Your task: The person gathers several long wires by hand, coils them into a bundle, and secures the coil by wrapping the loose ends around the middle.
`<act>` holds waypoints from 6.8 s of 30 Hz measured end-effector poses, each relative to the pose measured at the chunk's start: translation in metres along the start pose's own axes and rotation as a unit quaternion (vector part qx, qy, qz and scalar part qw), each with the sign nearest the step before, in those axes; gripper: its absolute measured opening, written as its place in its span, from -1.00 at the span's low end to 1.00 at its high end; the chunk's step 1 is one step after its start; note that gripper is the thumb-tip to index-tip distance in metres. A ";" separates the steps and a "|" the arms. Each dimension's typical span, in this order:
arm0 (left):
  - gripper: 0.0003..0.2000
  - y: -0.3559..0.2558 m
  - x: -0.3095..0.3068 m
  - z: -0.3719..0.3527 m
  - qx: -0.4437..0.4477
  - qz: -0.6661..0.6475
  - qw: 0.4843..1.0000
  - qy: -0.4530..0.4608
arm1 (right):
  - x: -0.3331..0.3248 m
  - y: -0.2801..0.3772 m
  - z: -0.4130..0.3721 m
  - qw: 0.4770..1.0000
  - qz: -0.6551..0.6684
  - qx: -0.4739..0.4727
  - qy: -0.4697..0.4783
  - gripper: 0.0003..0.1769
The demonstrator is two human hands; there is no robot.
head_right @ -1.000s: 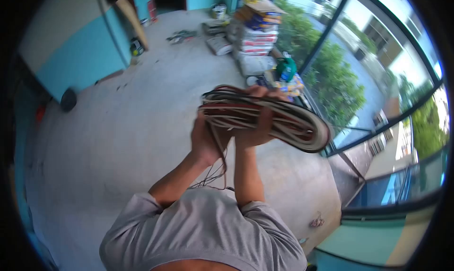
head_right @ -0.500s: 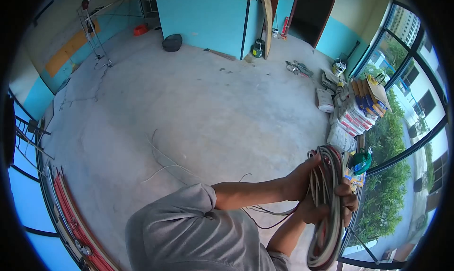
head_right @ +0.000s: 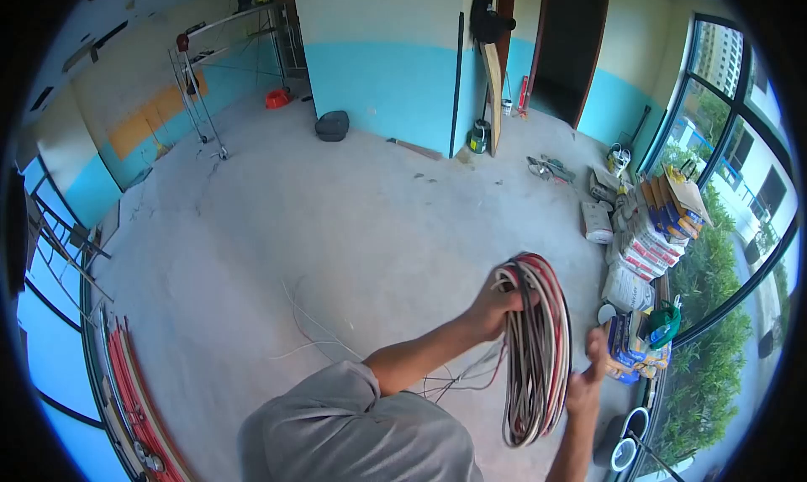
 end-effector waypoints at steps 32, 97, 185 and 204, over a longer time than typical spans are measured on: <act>-0.53 -0.014 0.090 0.057 0.078 0.628 0.714 0.299 | 0.089 0.029 0.077 0.722 0.610 0.283 -0.165 -0.47; -0.71 -0.433 -0.414 -0.632 -0.434 0.658 -0.124 -0.603 | -0.298 -0.012 -0.156 0.698 -0.510 0.200 -0.462 -0.63; -0.38 -0.034 -0.613 -0.309 -0.295 0.293 0.513 -0.751 | -0.254 0.142 0.191 0.788 -0.459 -0.055 -0.407 -0.72; -0.34 0.226 -0.483 -0.412 -0.523 0.233 0.754 -0.323 | -0.167 0.149 0.242 0.883 -0.273 0.021 -0.382 -0.65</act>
Point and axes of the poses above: each hand's wrist, its own z-axis towards the middle knuckle, its own x-axis out of the palm, y = z × x, the point moved 4 cm from there along z, towards the middle knuckle, and after that the axes turned 14 degrees about z, right-handed, at the moved point
